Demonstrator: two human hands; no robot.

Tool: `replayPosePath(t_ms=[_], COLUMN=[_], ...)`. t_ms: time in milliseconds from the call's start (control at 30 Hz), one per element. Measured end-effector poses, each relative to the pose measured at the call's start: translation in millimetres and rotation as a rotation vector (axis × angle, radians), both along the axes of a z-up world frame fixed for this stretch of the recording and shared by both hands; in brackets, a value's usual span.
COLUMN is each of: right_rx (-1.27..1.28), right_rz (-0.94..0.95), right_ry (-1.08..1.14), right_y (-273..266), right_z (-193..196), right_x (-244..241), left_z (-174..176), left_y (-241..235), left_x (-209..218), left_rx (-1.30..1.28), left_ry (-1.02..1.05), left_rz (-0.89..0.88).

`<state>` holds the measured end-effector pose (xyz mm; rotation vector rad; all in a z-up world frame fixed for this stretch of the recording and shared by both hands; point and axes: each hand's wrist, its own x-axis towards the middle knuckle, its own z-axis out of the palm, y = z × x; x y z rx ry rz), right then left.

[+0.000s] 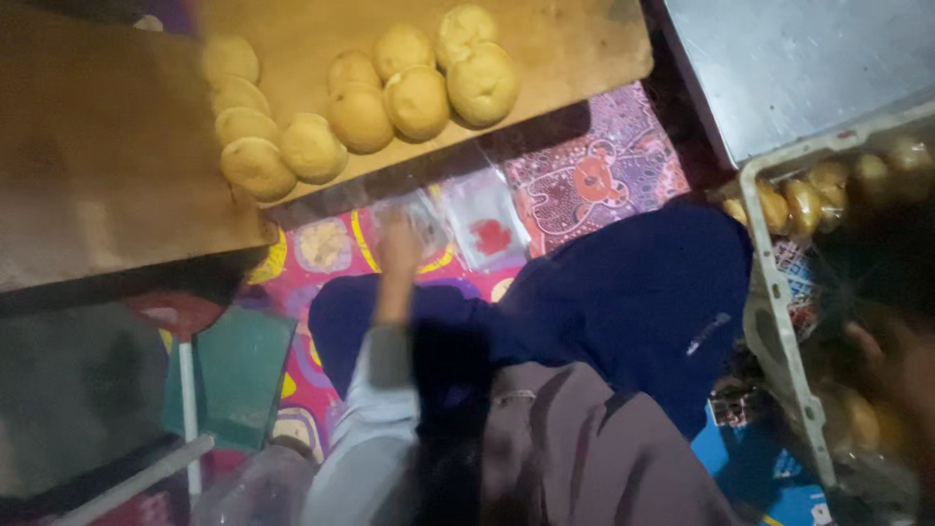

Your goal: The person sits on the floor and individually places round baked buns into clear plastic bags. They pick up a bun, insert it into a bag, and then place the packaged bun into a nearby crate. The process is repeated for multiple buns.

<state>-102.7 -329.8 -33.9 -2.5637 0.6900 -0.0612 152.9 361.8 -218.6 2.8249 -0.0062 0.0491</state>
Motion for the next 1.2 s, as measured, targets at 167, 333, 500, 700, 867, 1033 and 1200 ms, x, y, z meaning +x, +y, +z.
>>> replayPosePath(t_ms=[167, 333, 500, 700, 867, 1033, 1200], right_rx=[0.208, 0.366, 0.230, 0.576, 0.353, 0.405, 0.144], right_rz=[0.324, 0.534, 0.546, 0.721, 0.811, 0.842, 0.939], right_ry=[-0.226, -0.227, -0.485, -0.096, -0.543, -0.331, -0.377], right_y=[106, 259, 364, 398, 417, 422, 423], right_z=[8, -5, -54, -56, 19, 56, 28], right_x=[46, 149, 246, 266, 234, 212, 230], left_z=[-71, -54, 37, 159, 170, 172, 179], left_y=[-109, -123, -144, -133, -111, -117, -126], left_x=[29, 21, -15, -43, -26, -54, -61], left_rx=[-0.183, -0.124, -0.319, -0.571, -0.990, -0.828, -0.990], left_ry=[0.016, 0.139, 0.213, -0.633, -0.180, -0.417, -0.593], left_rz=[-0.259, -0.099, -0.156, -0.025, 0.344, 0.031, -0.033])
